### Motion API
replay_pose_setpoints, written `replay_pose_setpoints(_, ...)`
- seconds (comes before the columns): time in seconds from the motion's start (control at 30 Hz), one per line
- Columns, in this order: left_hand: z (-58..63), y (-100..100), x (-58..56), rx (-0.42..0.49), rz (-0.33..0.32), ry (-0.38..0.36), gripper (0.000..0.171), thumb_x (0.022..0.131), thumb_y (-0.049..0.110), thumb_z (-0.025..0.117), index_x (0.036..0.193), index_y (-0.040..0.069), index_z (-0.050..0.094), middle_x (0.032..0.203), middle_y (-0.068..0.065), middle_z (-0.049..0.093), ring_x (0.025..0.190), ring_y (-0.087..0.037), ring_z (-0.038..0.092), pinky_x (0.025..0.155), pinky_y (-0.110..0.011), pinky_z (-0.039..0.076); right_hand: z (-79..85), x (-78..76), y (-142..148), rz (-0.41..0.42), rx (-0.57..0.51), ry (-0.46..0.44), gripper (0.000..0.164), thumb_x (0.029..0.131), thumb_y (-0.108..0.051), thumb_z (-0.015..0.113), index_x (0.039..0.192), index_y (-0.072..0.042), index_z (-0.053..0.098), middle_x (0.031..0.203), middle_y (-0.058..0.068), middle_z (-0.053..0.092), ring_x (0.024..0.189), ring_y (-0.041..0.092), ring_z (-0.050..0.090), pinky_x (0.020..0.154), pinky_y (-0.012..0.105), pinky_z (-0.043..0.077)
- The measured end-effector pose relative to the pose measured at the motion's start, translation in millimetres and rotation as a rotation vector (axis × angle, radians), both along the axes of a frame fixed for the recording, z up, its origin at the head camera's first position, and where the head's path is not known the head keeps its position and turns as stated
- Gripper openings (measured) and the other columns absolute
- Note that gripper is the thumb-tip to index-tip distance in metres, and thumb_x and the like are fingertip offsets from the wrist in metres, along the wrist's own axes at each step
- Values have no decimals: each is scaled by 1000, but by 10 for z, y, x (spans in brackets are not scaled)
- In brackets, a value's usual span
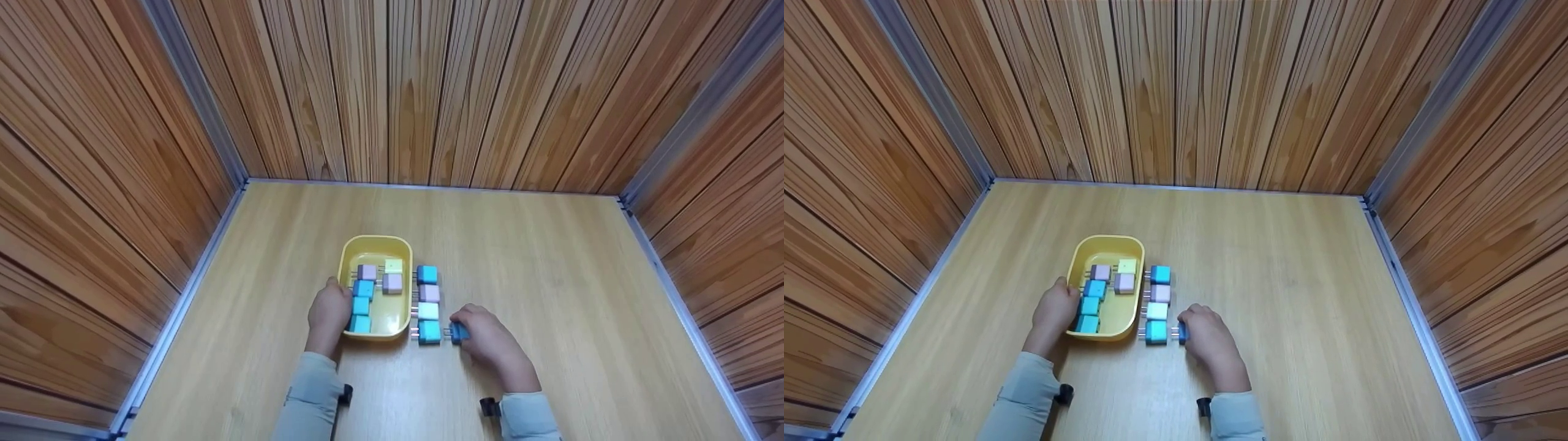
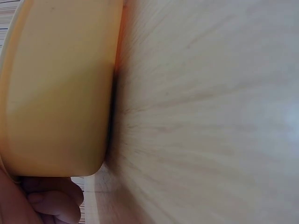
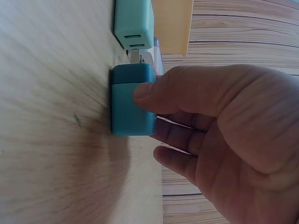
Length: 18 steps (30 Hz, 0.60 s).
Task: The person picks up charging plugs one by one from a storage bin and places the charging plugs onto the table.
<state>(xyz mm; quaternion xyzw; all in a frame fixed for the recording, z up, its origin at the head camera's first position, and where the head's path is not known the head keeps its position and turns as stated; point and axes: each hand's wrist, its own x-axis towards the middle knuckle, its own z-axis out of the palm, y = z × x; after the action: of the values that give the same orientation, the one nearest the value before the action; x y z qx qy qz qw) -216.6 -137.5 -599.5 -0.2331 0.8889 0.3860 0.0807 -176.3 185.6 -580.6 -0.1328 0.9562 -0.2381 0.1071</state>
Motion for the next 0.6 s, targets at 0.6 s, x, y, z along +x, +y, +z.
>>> replay_pose_setpoints(0.6, -7, -10, -8, -8, -7, 22, 56, 106, 30, 39, 155, 3, 37, 140, -18, 60, 125, -32, 61, 103, -52, 48, 93, -24, -12, 29, -17, -18, 43, 84, -1, 76, 126, -9, 70, 119, 1, 65, 112, 22, 60, 103, 47, 50)
